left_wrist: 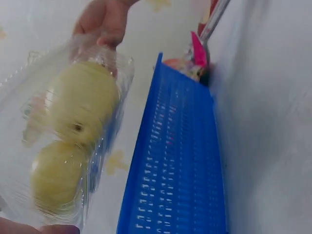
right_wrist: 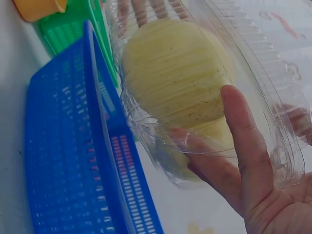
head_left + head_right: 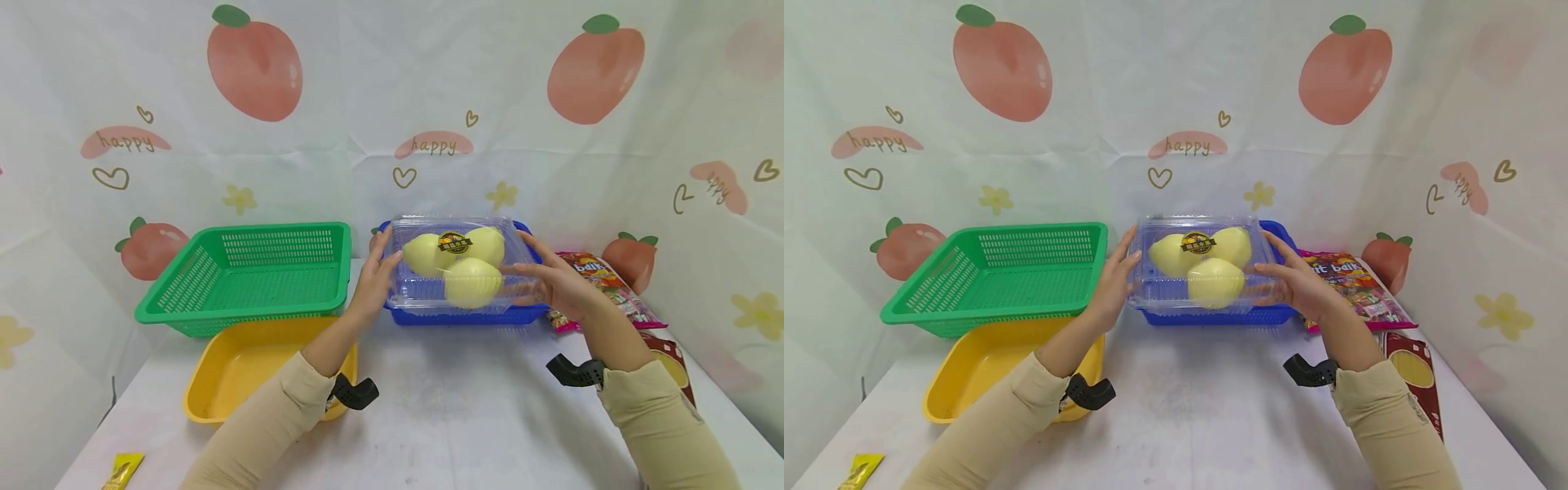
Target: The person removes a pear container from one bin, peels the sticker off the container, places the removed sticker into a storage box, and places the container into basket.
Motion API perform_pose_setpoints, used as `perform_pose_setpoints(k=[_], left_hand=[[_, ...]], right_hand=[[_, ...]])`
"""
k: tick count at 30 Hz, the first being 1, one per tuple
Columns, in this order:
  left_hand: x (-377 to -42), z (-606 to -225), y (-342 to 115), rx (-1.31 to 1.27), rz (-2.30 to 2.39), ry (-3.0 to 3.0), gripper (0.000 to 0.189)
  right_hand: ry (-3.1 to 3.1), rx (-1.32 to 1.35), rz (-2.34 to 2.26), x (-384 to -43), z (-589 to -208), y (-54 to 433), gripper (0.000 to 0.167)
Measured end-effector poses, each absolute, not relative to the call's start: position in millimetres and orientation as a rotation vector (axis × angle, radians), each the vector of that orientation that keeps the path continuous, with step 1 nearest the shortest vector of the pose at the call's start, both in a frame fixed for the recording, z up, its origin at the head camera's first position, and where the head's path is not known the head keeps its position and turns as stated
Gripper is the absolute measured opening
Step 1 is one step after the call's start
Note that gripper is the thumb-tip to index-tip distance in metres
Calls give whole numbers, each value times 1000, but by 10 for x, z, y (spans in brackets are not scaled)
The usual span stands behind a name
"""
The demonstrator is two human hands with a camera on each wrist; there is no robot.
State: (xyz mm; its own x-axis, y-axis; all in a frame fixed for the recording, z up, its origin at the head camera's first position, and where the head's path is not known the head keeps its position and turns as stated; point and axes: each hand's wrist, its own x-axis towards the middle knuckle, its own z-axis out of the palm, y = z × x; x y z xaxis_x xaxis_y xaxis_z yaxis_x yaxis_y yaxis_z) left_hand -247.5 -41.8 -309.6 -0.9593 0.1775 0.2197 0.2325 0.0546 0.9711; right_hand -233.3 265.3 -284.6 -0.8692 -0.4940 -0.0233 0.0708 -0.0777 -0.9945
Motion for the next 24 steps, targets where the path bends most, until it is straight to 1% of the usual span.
perform_pose_setpoints(k=[4, 11, 18, 24], left_hand=[[-2352, -3089, -431, -503, -2060, -2228, 57], [-2127, -3099, -480, -701, -1915, -2219, 62], [-1855, -3155, -546, -788, -1893, -2237, 63], [-1633, -3243, -585, -800, -1902, -2259, 63]], right_hand=[[1787, -464, -2030, -2215, -2857, 2635, 72], [1836, -447, -2019, -1985, -2878, 2604, 69], [1909, -507, -1995, -1744, -3041, 2609, 64], [2118, -319, -1898, -1506, -3177, 2562, 66]])
